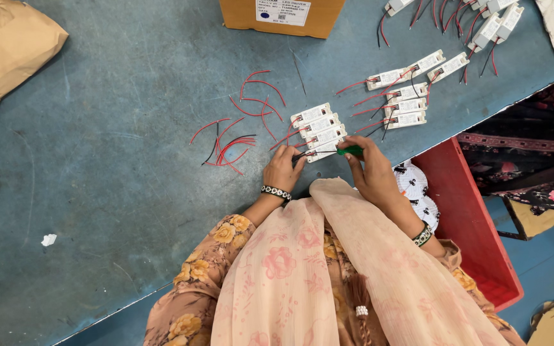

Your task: The person uses a screwdriver to attach red and black wires to a series of small white electronic modules laid out on a blue workbench. After securing the connections, the person gathers the loose wires and moves them to a nearby cardboard box.

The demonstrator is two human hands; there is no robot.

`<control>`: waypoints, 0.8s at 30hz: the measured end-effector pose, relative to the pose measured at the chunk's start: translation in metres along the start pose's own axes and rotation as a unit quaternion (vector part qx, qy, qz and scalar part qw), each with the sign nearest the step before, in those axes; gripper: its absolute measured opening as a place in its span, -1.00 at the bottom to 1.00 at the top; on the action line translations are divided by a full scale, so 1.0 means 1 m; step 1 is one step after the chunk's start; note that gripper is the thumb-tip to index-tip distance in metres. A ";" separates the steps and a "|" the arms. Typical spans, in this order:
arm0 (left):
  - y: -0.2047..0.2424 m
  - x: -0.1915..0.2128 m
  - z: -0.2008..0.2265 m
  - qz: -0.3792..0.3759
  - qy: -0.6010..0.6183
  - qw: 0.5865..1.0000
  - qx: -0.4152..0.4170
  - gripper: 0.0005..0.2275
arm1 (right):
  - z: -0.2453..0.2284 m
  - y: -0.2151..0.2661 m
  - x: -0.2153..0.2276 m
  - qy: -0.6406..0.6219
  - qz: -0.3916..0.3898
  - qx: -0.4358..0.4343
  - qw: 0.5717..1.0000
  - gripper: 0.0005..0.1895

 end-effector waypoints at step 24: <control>0.000 -0.004 0.001 0.017 -0.010 1.000 -0.017 -0.81 | -0.006 -0.003 -0.001 0.039 -0.051 0.007 0.998 -0.66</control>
Point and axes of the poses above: each hand's wrist, its own y-axis away from the middle knuckle, its own x-axis out of the back of the hand, z = x × y, the point moved 4 cm from there along -y, towards the middle knuckle, and after that the axes turned 6 degrees about -y, right-handed, at the moved point
